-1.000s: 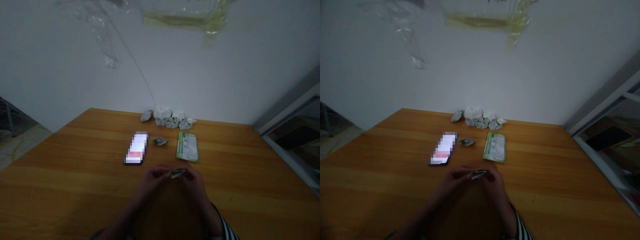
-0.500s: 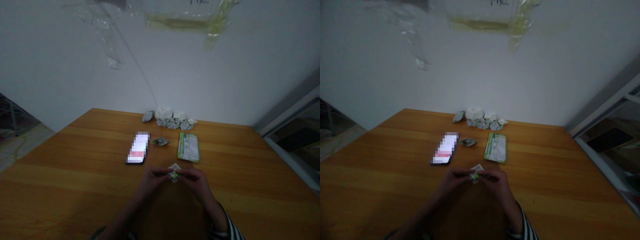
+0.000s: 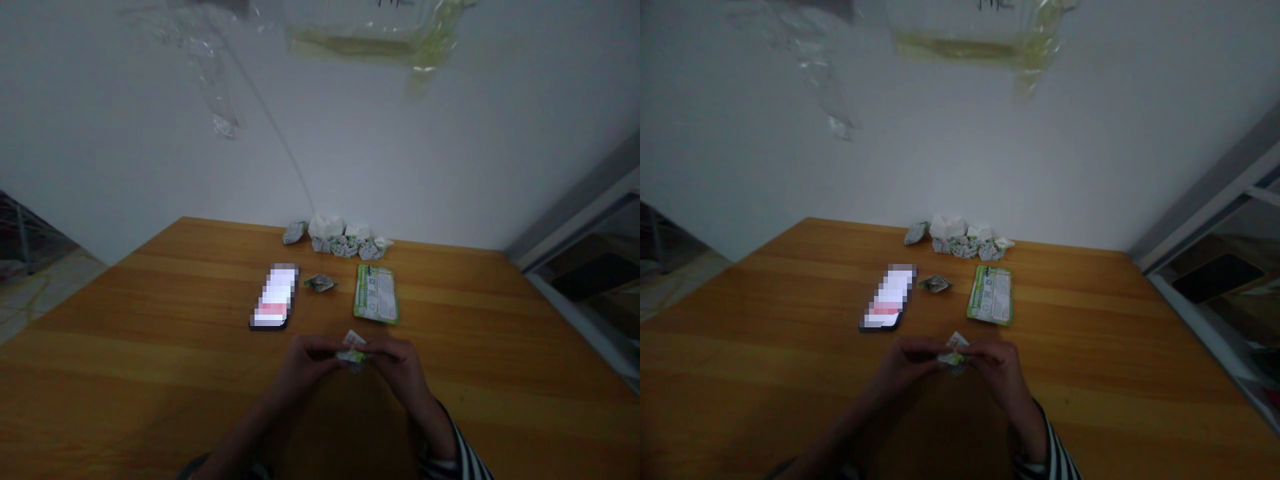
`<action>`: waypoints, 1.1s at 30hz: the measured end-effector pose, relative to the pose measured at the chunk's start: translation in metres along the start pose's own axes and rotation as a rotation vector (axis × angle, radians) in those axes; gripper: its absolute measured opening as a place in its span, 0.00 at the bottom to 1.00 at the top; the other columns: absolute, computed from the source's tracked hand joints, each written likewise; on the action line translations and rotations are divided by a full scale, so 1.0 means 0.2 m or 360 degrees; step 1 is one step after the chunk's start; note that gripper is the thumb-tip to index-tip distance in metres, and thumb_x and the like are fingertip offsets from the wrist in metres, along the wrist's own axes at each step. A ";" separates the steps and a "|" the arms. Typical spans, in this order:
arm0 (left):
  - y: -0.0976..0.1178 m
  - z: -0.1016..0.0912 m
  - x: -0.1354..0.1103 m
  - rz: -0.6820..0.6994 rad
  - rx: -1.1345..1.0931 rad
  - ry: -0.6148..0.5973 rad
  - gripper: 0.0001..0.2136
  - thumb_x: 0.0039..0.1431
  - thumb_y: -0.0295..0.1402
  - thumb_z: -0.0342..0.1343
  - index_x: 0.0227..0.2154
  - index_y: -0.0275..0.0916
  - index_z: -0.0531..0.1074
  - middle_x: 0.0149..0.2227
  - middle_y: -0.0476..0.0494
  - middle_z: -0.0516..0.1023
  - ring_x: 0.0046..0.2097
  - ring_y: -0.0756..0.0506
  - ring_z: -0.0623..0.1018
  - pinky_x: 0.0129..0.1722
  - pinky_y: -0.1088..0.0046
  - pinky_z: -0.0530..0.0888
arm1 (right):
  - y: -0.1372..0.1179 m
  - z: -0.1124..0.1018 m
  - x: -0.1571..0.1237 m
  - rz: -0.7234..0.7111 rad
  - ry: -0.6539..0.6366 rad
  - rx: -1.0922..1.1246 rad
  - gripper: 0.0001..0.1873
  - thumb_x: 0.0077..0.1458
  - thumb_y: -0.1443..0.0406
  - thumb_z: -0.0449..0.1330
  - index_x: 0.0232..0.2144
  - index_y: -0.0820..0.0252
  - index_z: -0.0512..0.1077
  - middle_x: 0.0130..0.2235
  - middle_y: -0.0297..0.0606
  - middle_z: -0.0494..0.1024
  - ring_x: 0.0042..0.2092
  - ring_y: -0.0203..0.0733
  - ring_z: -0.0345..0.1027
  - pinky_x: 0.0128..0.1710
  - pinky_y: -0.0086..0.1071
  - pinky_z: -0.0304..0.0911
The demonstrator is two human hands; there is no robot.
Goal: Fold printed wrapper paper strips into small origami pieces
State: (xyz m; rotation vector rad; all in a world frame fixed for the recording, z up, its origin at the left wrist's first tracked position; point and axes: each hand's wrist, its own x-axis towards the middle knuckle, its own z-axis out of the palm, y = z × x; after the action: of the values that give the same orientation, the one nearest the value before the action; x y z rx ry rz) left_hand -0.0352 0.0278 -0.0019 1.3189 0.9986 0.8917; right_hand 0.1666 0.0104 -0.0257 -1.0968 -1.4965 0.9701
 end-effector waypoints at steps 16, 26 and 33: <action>-0.03 0.07 -0.02 -0.0105 -0.0034 0.0492 0.05 0.44 0.30 0.63 0.27 0.41 0.81 0.31 0.46 0.83 0.35 0.42 0.81 0.39 0.67 0.76 | 0.01 0.13 -0.03 0.0225 0.0482 0.0173 0.06 0.41 0.71 0.63 0.24 0.57 0.79 0.28 0.38 0.82 0.30 0.43 0.76 0.32 0.32 0.70; -0.03 0.12 -0.03 -0.0140 -0.0130 0.0653 0.04 0.44 0.33 0.64 0.24 0.38 0.80 0.28 0.45 0.83 0.33 0.43 0.81 0.37 0.69 0.76 | -0.02 0.15 -0.03 0.0137 0.0436 0.0163 0.03 0.44 0.68 0.63 0.21 0.59 0.75 0.27 0.37 0.80 0.30 0.41 0.74 0.32 0.31 0.69; 0.00 0.16 -0.04 -0.0142 -0.0291 0.0786 0.08 0.43 0.34 0.65 0.26 0.36 0.76 0.25 0.46 0.81 0.30 0.46 0.79 0.31 0.74 0.76 | -0.04 0.23 -0.04 0.0361 0.0593 0.0378 0.09 0.46 0.61 0.65 0.25 0.62 0.72 0.24 0.37 0.78 0.27 0.39 0.72 0.27 0.29 0.68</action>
State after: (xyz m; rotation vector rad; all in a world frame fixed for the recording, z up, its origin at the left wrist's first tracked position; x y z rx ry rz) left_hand -0.0083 0.0096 -0.0011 0.9080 1.3074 1.2411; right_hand 0.1218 -0.0004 -0.0284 -1.2120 -0.9469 1.0036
